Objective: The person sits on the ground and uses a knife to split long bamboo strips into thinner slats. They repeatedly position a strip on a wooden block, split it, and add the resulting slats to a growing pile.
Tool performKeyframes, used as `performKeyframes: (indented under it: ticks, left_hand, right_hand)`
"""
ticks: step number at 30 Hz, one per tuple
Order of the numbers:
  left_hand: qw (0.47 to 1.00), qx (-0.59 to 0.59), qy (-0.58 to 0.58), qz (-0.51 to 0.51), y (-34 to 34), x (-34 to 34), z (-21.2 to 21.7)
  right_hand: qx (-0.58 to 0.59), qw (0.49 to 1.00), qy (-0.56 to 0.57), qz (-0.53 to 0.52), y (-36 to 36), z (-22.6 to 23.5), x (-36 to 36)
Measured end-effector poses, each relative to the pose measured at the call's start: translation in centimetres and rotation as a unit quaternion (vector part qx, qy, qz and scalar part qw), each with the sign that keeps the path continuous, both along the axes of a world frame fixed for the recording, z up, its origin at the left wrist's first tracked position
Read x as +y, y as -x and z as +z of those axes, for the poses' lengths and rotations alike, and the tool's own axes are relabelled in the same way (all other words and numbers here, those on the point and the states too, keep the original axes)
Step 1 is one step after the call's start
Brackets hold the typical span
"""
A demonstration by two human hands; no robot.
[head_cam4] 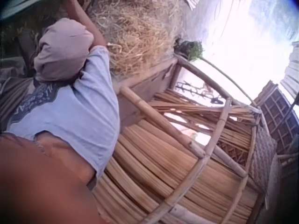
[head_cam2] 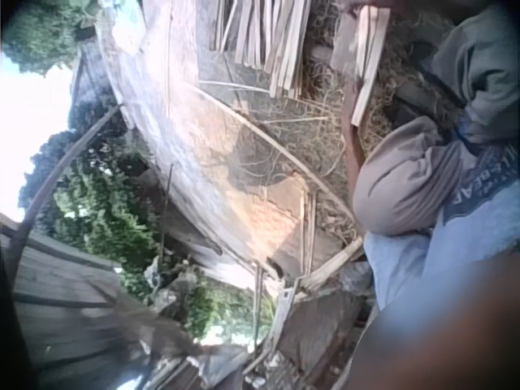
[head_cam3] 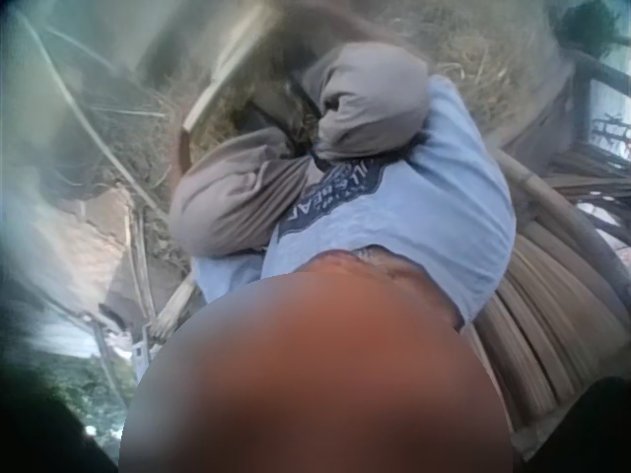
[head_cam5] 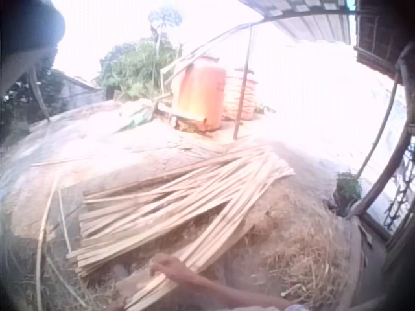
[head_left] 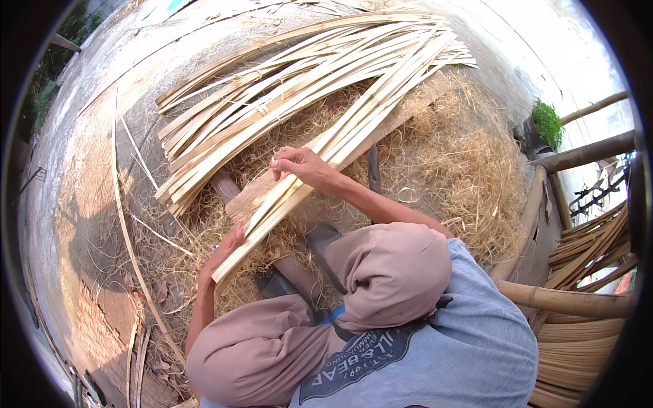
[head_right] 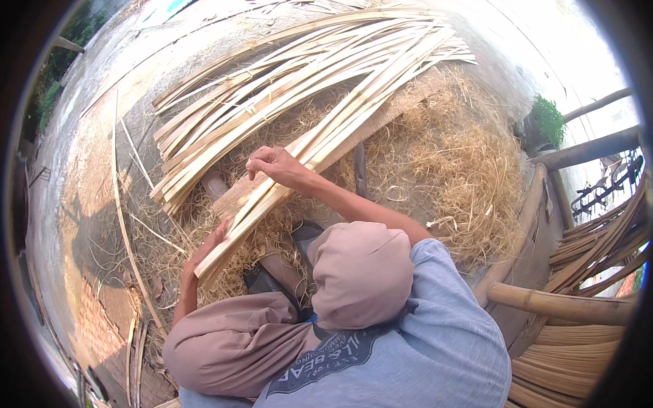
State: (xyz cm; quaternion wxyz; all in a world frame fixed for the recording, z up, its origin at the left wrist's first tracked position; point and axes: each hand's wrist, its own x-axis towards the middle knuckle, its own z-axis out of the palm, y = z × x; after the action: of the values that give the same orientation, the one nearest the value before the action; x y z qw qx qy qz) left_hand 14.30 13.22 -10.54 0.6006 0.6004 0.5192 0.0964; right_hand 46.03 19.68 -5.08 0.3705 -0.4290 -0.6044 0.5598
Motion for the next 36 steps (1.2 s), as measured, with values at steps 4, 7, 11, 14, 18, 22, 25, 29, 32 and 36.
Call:
performKeyframes:
  ticks: [4,7,11,14,18,22,25,29,32,36]
  left_hand:
    - [0.978,0.138,-0.079,-0.136,0.6,0.0,0.3]
    - [0.934,0.288,-0.088,-0.19,-1.1,-1.0,0.9]
    - [0.904,0.344,-0.161,-0.194,-3.1,-2.6,-0.2]
    - [0.89,0.358,-0.24,-0.148,-2.8,-3.4,-1.3]
    - [0.875,0.367,-0.304,-0.087,0.3,-1.9,-1.6]
    - [0.815,0.387,-0.425,-0.071,0.3,4.4,4.3]
    - [0.787,0.447,-0.42,-0.068,1.2,9.1,7.0]
    - [0.806,0.414,-0.414,-0.085,2.5,9.1,6.2]
    - [0.937,0.085,-0.337,0.019,-0.9,5.4,8.6]
    - [0.962,-0.254,-0.093,0.036,-4.3,-0.1,8.3]
  right_hand:
    - [0.066,0.996,0.049,0.046,0.8,-0.7,-2.2]
    - [0.084,0.981,0.072,0.16,1.4,0.9,-4.6]
    - [0.09,0.967,0.108,0.213,0.6,1.8,-5.5]
    - [0.139,0.956,0.127,0.223,1.5,2.6,-5.1]
    - [0.196,0.943,-0.047,0.265,3.0,9.5,-3.4]
    - [0.194,0.969,-0.151,0.026,-3.6,13.8,-1.1]
    - [0.199,0.966,-0.161,-0.039,-7.5,14.3,-0.7]
    - [0.229,0.969,-0.091,-0.024,-5.9,11.0,0.2]
    - [0.229,0.971,0.04,0.061,-2.9,7.8,0.0]
    - [0.363,0.9,0.19,0.149,1.8,4.1,-1.5]
